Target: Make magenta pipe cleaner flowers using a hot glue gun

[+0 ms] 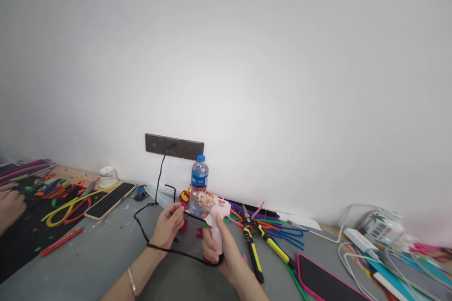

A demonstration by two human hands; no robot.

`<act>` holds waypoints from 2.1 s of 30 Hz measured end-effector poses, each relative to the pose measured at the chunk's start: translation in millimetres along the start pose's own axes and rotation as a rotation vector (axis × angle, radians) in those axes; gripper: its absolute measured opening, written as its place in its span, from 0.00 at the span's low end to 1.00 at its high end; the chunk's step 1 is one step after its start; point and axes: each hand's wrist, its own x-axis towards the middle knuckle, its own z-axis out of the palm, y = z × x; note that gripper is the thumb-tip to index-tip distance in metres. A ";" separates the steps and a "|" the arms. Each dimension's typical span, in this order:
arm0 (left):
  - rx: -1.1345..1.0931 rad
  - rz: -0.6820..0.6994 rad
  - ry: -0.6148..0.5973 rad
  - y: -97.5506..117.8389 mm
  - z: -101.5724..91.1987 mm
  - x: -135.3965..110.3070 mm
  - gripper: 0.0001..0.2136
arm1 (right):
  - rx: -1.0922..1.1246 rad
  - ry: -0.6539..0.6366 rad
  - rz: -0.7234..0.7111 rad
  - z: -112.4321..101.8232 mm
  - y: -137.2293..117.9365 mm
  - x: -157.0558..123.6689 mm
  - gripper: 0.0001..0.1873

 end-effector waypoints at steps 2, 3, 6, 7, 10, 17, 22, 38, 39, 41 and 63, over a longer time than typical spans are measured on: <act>0.014 0.001 -0.008 -1.4 -1.9 2.8 0.20 | -0.023 -0.002 0.012 -4.5 -0.7 2.2 0.27; 0.028 0.004 -0.012 -2.6 -3.3 4.0 0.19 | -0.029 0.003 0.005 -6.0 -0.5 2.4 0.26; 0.077 0.022 -0.014 -6.5 -7.1 5.7 0.18 | -0.021 0.001 -0.022 -9.8 4.2 1.1 0.26; 0.086 0.026 -0.011 -7.4 -7.6 5.7 0.18 | -0.014 -0.003 -0.027 -11.0 6.8 0.4 0.26; 0.056 0.018 -0.001 -7.1 -6.4 4.0 0.18 | -0.023 -0.018 -0.005 -13.2 13.8 -2.1 0.28; -0.133 -0.078 -0.048 -1.8 -0.8 -2.9 0.18 | -0.086 -0.005 -0.001 -10.4 16.5 -7.1 0.28; -0.085 -0.033 -0.068 -3.7 -2.2 -2.1 0.18 | -0.110 -0.054 -0.041 -14.1 20.2 -5.4 0.30; 0.240 0.096 -0.014 3.1 -12.2 -0.8 0.14 | -0.165 -0.033 -0.079 -23.9 29.7 -4.9 0.29; 0.249 0.088 -0.017 2.7 -11.9 -1.3 0.14 | -0.173 -0.019 -0.081 -22.8 29.0 -5.3 0.29; 0.265 0.080 -0.017 2.3 -11.2 -2.5 0.14 | -0.182 0.024 -0.084 -19.3 26.9 -6.4 0.28; 0.381 0.080 -0.038 1.0 -12.2 -2.5 0.13 | -0.157 0.042 -0.054 -20.5 27.6 -3.6 0.27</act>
